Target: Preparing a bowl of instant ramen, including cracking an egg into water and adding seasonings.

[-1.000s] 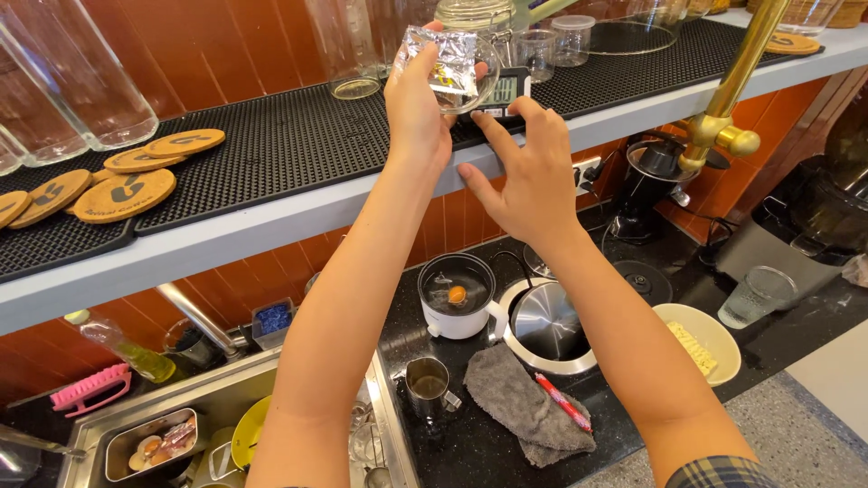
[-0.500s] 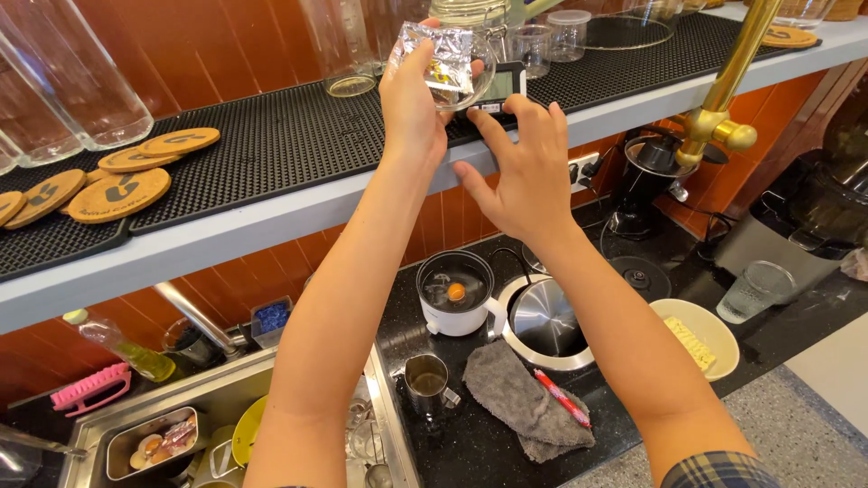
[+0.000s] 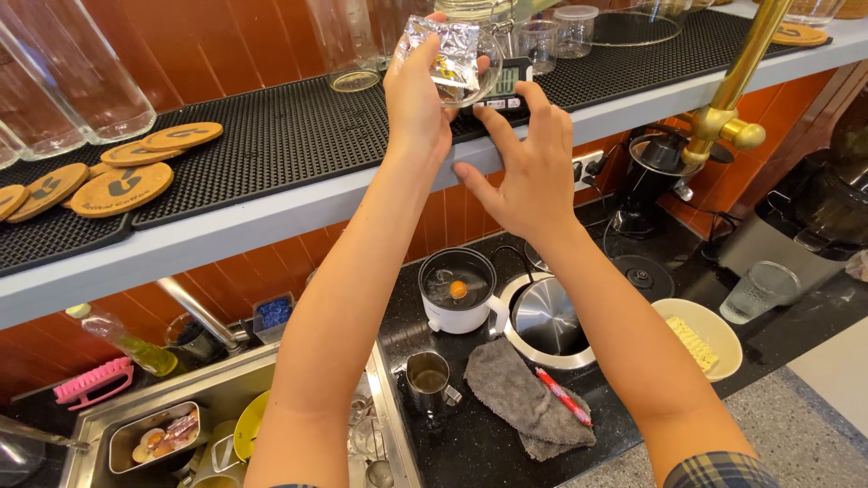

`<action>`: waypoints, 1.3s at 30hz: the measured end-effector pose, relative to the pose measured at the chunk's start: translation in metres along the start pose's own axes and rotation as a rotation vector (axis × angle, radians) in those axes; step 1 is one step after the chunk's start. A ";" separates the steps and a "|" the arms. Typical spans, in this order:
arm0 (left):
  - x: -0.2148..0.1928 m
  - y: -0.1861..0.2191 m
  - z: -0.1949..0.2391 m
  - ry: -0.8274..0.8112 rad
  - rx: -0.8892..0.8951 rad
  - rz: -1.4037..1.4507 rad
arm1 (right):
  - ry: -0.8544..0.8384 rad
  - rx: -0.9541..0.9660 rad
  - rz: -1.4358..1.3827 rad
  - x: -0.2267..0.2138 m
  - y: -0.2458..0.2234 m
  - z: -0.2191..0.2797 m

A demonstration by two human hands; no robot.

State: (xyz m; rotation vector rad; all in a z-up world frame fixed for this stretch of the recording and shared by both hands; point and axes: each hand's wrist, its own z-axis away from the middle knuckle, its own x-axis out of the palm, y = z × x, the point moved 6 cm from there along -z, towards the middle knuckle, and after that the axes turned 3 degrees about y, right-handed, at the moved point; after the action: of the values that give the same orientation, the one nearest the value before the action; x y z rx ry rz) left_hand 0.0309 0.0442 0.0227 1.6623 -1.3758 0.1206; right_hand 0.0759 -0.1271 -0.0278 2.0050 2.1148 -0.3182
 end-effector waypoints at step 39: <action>0.001 0.001 0.002 0.016 -0.023 -0.006 | 0.023 -0.023 0.061 0.000 0.000 0.000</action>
State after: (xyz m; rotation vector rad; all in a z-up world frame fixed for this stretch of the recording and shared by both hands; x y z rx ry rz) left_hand 0.0296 0.0419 0.0228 1.6428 -1.3554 0.1146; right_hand 0.0756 -0.1270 -0.0275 2.0654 2.0558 -0.2605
